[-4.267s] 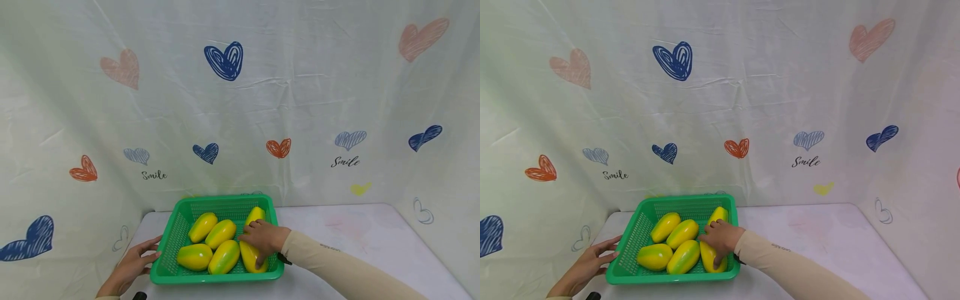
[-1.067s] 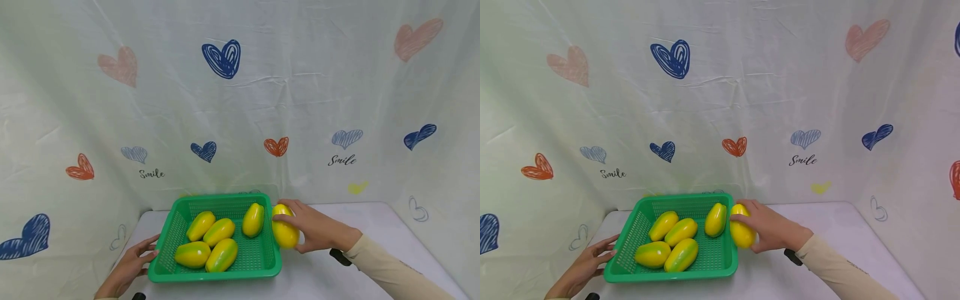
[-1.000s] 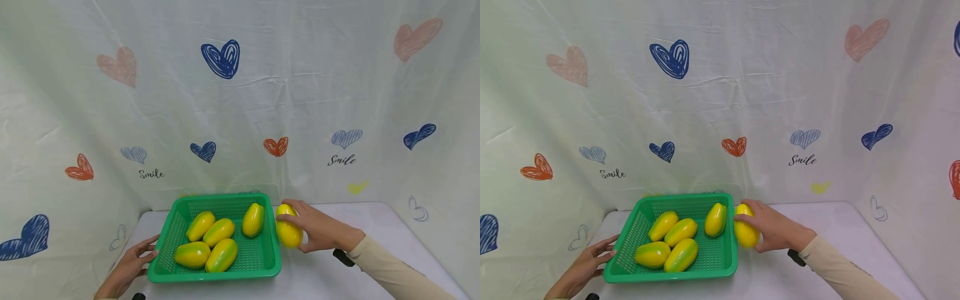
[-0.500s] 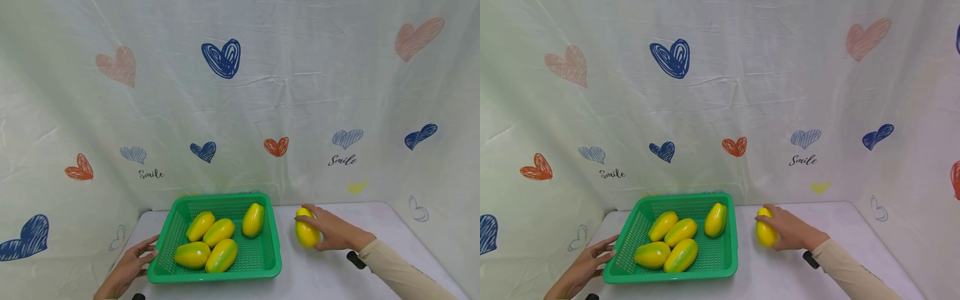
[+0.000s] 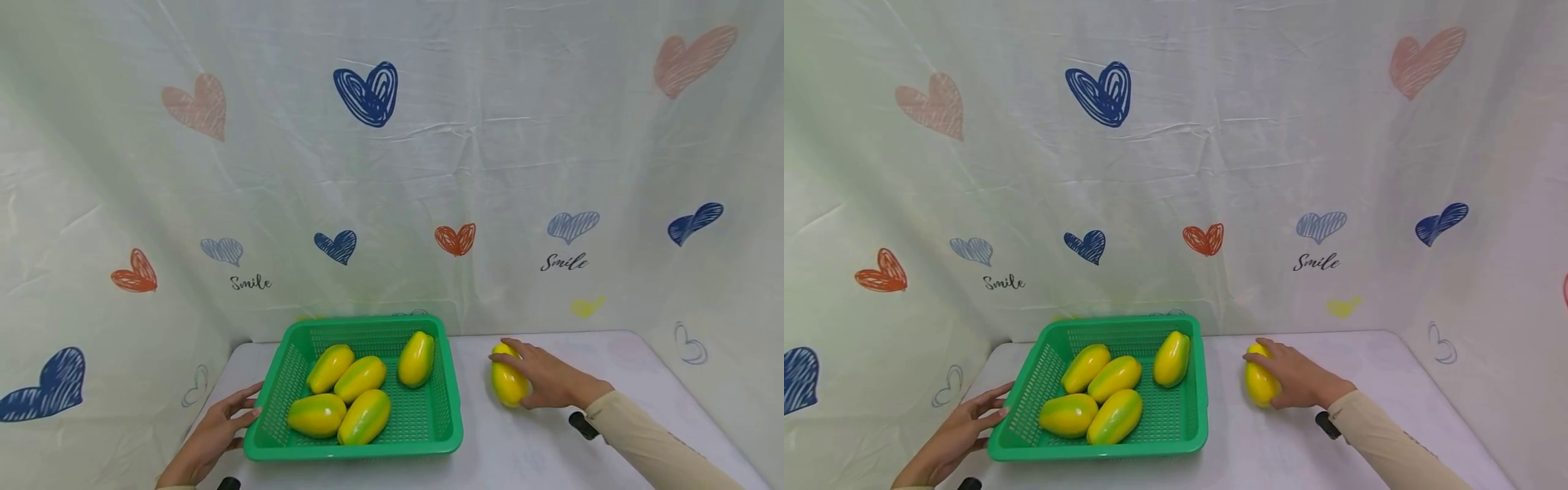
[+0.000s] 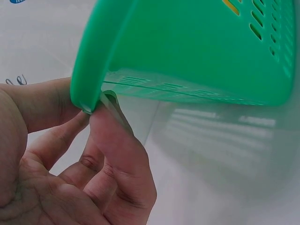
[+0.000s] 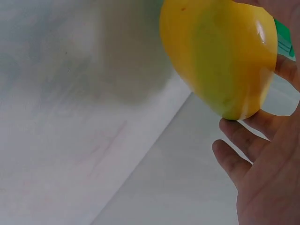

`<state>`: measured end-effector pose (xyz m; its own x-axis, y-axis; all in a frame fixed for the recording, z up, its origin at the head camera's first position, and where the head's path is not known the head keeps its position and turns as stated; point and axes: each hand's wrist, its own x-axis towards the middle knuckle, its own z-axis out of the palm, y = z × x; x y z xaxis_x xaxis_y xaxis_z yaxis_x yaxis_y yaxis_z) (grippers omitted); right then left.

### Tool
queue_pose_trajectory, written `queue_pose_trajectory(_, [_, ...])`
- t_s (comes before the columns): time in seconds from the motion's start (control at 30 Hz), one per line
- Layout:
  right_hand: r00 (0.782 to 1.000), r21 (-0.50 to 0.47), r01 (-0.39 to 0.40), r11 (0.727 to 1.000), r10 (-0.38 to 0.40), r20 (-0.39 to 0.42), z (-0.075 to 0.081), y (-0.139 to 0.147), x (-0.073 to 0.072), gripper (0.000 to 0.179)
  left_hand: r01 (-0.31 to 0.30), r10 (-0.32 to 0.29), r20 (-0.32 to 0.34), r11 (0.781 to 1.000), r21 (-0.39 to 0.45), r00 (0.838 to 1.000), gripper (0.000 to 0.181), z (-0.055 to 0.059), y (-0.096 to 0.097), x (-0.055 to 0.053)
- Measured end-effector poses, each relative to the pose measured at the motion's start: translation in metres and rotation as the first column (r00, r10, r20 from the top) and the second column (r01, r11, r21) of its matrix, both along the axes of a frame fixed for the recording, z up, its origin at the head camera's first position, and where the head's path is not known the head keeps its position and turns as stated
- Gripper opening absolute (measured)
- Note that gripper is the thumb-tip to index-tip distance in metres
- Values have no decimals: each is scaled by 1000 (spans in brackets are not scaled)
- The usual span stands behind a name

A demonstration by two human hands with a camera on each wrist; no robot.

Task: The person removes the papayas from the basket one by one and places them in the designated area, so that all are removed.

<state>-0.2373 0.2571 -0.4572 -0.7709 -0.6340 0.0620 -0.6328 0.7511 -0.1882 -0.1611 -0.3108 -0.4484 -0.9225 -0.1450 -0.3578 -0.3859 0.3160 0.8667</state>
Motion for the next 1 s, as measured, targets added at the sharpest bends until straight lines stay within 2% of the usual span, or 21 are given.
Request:
queue_pose_trajectory(0.23, [993,-12,38,999,-36,111,-1,0,-4,77,3,-3,5,1000,-7,1000,60,0,0,0])
queue_pose_trajectory(0.37, [988,-11,53,999,-51,143,-2,-1,-5,77,-1,1,0,1000,-8,1000,60,1,1,-1])
queue_pose_trajectory(0.8, [987,8,52,999,-53,151,-12,-3,-10,73,-3,3,-22,1000,2,1000,61,1,1,2])
queue_pose_trajectory(1.0, [991,-7,32,999,-31,131,-12,-4,-9,72,-10,10,-24,1000,12,1000,60,1,3,3])
